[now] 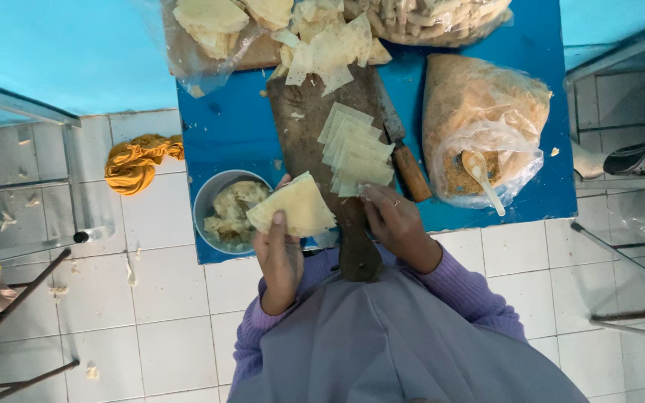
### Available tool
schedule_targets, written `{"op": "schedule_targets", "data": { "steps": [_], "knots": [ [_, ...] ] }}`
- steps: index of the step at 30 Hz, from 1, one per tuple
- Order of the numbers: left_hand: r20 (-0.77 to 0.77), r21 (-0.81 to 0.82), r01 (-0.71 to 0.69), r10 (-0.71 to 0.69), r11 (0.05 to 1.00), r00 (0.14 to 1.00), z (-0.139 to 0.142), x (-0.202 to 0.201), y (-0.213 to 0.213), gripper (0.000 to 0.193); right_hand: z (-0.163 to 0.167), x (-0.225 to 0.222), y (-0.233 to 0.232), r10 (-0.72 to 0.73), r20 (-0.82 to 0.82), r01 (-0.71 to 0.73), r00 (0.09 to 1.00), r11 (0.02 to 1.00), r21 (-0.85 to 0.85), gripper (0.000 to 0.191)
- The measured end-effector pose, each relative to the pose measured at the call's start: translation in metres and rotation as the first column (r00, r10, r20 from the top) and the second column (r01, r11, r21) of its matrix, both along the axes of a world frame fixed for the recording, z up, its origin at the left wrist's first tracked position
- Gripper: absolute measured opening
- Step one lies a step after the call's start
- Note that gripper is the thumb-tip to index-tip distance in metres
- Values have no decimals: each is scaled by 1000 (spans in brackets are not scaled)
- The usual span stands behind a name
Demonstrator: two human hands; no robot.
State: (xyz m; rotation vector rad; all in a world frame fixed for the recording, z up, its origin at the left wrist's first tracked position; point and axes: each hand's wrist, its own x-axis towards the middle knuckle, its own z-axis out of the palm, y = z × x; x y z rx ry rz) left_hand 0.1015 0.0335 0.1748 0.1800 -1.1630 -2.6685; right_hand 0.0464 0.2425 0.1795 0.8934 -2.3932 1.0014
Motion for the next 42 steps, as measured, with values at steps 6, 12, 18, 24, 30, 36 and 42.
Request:
{"op": "schedule_targets", "data": {
  "steps": [6,12,18,24,30,36,42],
  "knots": [
    [-24,-8,80,-80,997,997,9,-5,8,55,26,5,-8,-13,5,14,1000,998,-69,35],
    [17,59,309,-310,949,951,-13,-1,25,56,45,9,-22,90,-65,-98,994,986,-138,43],
    [97,132,270,-283,954,954,-84,2,40,45,31,5,-34,50,5,-49,999,987,-155,38],
    [198,76,233,-244,969,949,-68,4,30,51,12,-4,-19,206,476,176,855,749,-639,40],
    [92,98,175,-184,980,979,-13,-9,18,57,9,-20,16,362,623,432,694,482,-762,41],
    [27,46,56,-58,997,998,5,-4,9,62,11,-9,23,-206,137,237,969,930,-282,31],
    [-1,42,-58,58,997,998,9,0,0,63,13,-4,9,87,-144,-71,986,991,114,31]
  ]
}}
